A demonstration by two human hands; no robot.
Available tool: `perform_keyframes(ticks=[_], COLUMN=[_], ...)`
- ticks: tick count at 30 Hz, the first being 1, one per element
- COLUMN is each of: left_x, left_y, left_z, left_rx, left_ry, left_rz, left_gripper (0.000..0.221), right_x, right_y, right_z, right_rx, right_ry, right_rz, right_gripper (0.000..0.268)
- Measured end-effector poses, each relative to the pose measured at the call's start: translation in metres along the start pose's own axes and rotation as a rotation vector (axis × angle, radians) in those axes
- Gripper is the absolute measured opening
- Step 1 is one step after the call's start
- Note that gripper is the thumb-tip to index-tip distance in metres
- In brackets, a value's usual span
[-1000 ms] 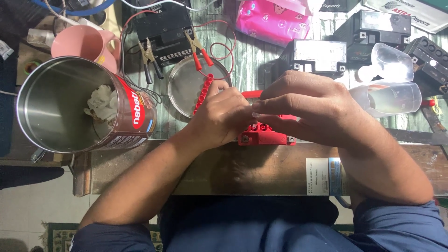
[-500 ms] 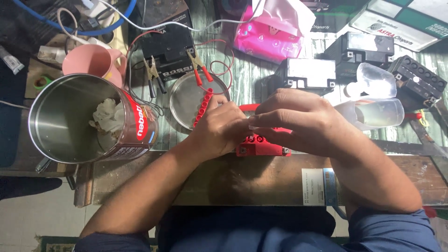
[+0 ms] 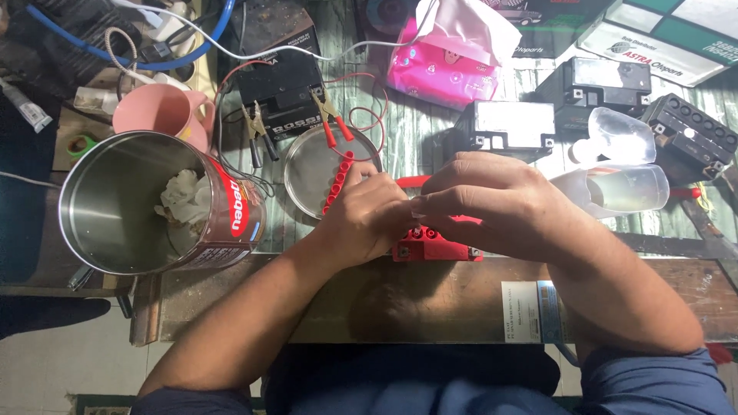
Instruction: A person is cleaning a red battery casing with a tissue and then using a syringe to refill the individual cells with liquid.
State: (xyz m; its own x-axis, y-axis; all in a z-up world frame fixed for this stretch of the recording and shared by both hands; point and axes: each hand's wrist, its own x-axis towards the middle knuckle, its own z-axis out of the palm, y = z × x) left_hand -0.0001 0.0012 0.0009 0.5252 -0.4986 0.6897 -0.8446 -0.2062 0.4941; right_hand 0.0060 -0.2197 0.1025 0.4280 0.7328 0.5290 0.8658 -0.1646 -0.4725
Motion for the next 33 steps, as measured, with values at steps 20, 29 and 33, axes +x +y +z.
perform_keyframes(ticks=[20, 29, 33], left_x=[-0.0025, -0.0017, -0.003], left_y=[-0.0022, -0.0004, -0.0007], left_z=[0.0033, 0.0022, 0.0027], left_rx=[0.021, 0.012, 0.026], left_ry=[0.025, 0.01, 0.008], left_rz=[0.024, 0.01, 0.017], left_gripper=[0.003, 0.003, 0.007], right_x=[0.0012, 0.0045, 0.0054], right_y=[-0.0005, -0.0045, -0.0063], right_z=[0.0005, -0.0004, -0.0006], right_rx=[-0.002, 0.04, 0.046], right_ry=[0.0, -0.001, 0.005], right_rz=[-0.012, 0.008, 0.011], right_gripper=[0.007, 0.009, 0.007])
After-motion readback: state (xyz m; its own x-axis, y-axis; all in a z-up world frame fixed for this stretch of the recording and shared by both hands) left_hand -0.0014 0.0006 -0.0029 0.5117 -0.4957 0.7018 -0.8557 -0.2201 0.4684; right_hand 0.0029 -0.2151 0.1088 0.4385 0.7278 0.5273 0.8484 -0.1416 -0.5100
